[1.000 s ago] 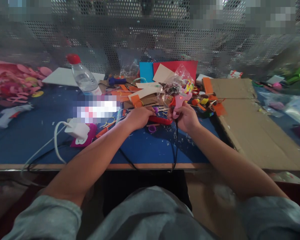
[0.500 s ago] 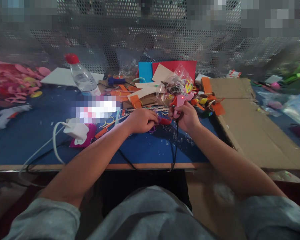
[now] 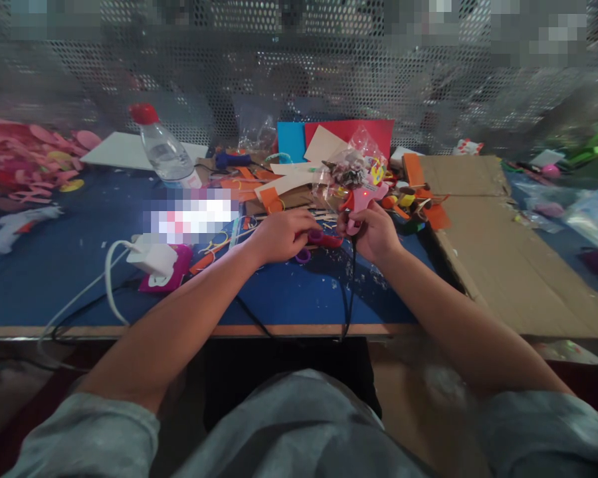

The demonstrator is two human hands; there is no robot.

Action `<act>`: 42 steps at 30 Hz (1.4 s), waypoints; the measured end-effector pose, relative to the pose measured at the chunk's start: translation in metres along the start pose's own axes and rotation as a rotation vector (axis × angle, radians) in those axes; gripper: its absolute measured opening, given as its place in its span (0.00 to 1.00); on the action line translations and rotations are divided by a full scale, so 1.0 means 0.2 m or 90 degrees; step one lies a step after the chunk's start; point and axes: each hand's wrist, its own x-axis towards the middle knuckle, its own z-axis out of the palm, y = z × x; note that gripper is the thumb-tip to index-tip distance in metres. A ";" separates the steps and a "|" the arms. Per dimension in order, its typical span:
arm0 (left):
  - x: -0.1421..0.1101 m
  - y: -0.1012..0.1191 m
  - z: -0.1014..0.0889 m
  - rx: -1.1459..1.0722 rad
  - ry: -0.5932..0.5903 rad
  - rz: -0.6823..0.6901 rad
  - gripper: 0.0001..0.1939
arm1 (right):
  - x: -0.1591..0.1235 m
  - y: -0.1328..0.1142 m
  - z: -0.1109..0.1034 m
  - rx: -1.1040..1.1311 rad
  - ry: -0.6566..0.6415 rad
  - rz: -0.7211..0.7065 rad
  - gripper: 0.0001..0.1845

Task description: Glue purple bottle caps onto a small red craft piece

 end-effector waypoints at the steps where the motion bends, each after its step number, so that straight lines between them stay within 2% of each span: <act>1: 0.00 0.00 0.00 -0.004 0.025 -0.014 0.19 | 0.00 0.00 0.00 0.006 0.004 0.002 0.18; 4: 0.01 0.00 -0.01 -0.048 0.110 -0.087 0.13 | -0.01 -0.01 0.01 0.033 0.006 0.003 0.17; 8: 0.03 -0.03 0.01 -0.150 0.222 -0.203 0.14 | -0.02 -0.04 0.02 0.038 -0.018 -0.012 0.18; 10: 0.03 -0.05 0.02 -0.203 0.270 -0.220 0.04 | -0.03 -0.04 0.03 0.022 -0.027 -0.015 0.18; 11: 0.03 -0.06 0.02 -0.227 0.285 -0.222 0.07 | -0.03 -0.04 0.03 0.015 -0.030 -0.015 0.18; 12: 0.03 -0.07 0.03 -0.244 0.296 -0.223 0.14 | -0.04 -0.04 0.02 0.010 -0.033 -0.013 0.18; 14: 0.04 -0.09 0.03 -0.260 0.305 -0.227 0.24 | -0.04 -0.04 0.02 0.007 -0.039 -0.011 0.17; 18: 0.05 -0.08 0.03 -0.283 0.300 -0.230 0.29 | -0.03 -0.03 0.01 0.010 -0.054 -0.009 0.17; 21: 0.06 -0.05 0.04 -0.355 0.281 -0.227 0.25 | -0.03 -0.03 0.00 0.006 -0.059 -0.011 0.18; 27: 0.05 -0.01 0.04 -0.496 0.287 -0.200 0.11 | -0.05 -0.04 0.02 0.003 -0.073 -0.013 0.17; 32: 0.03 0.02 0.04 -0.516 0.259 -0.163 0.22 | -0.06 -0.04 0.03 -0.002 -0.079 -0.018 0.18; 36: 0.03 0.03 0.05 -0.526 0.242 -0.145 0.27 | -0.07 -0.04 0.03 -0.002 -0.099 -0.016 0.20; 42: 0.03 0.01 0.06 -0.422 0.315 -0.164 0.33 | -0.08 -0.05 0.04 -0.012 -0.102 -0.011 0.22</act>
